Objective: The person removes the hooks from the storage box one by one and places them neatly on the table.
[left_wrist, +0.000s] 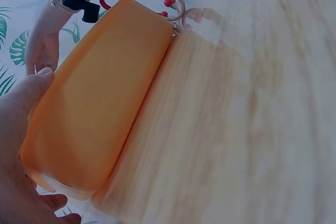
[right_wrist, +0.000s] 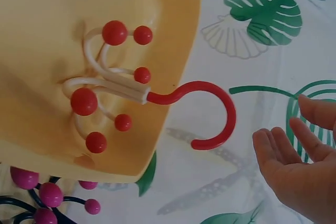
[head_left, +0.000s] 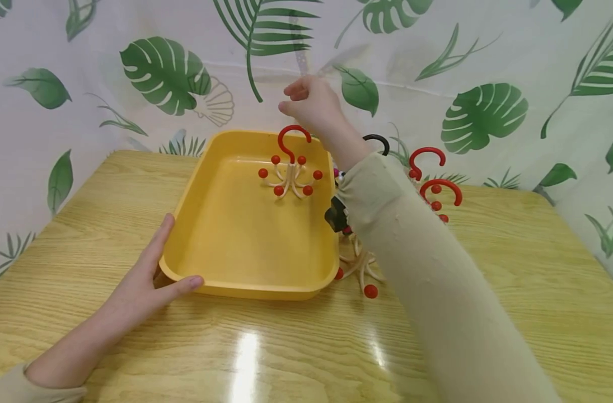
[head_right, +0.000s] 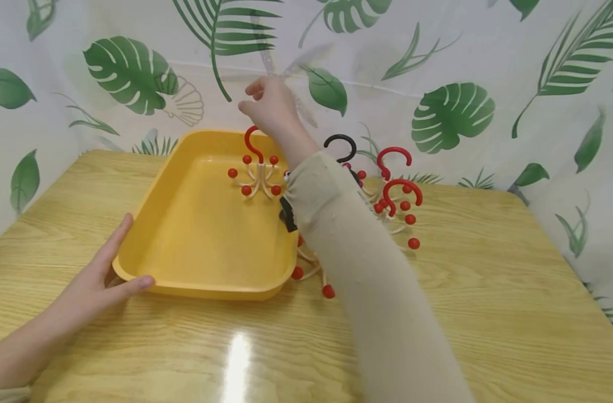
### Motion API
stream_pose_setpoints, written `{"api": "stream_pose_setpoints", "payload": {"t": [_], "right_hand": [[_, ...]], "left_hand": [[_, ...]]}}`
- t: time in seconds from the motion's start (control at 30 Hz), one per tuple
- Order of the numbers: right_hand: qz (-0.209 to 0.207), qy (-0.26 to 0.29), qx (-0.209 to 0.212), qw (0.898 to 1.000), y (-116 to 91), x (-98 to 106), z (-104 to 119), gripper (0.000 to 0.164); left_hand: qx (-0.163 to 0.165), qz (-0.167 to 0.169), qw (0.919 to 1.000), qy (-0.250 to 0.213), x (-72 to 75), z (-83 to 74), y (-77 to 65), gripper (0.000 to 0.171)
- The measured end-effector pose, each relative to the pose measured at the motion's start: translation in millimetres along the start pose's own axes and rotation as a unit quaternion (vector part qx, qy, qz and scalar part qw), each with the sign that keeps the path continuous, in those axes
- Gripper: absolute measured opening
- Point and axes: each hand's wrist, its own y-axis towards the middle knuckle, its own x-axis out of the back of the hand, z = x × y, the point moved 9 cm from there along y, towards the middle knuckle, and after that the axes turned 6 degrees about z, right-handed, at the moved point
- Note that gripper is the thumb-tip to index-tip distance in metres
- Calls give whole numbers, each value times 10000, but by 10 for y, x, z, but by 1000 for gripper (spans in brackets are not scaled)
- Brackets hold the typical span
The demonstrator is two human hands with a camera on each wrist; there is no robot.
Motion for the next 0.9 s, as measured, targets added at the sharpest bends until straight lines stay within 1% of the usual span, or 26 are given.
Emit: {"api": "stream_pose_setpoints", "payload": {"t": [0.07, 0.17, 0.23, 0.33, 0.43, 0.6, 0.9], "right_hand": [[39, -98, -151, 9998, 39, -17, -66, 38], [125, -425, -328, 9985, 79, -46, -138, 39], [249, -623, -455, 9967, 98, -78, -185, 41], [428, -772, -566, 9945, 113, -122, -238, 41], [525, -810, -594, 9936, 119, -151, -271, 39], [546, -914, -591, 9926, 115, -171, -300, 34], [579, -993, -602, 9915, 108, -179, -298, 34]], "left_hand": [[-20, 11, 10000, -32, -2, -7, 2, 103], [-43, 12, 10000, -34, -4, -15, 7, 104], [-49, 21, 10000, -43, -11, -16, 13, 104], [-42, 23, 10000, -25, -15, -15, 17, 103], [-26, 21, 10000, 1, -15, -14, 20, 103], [-3, 19, 10000, 50, -14, -14, 25, 103], [36, 71, 10000, -30, -25, -1, 14, 103]]}}
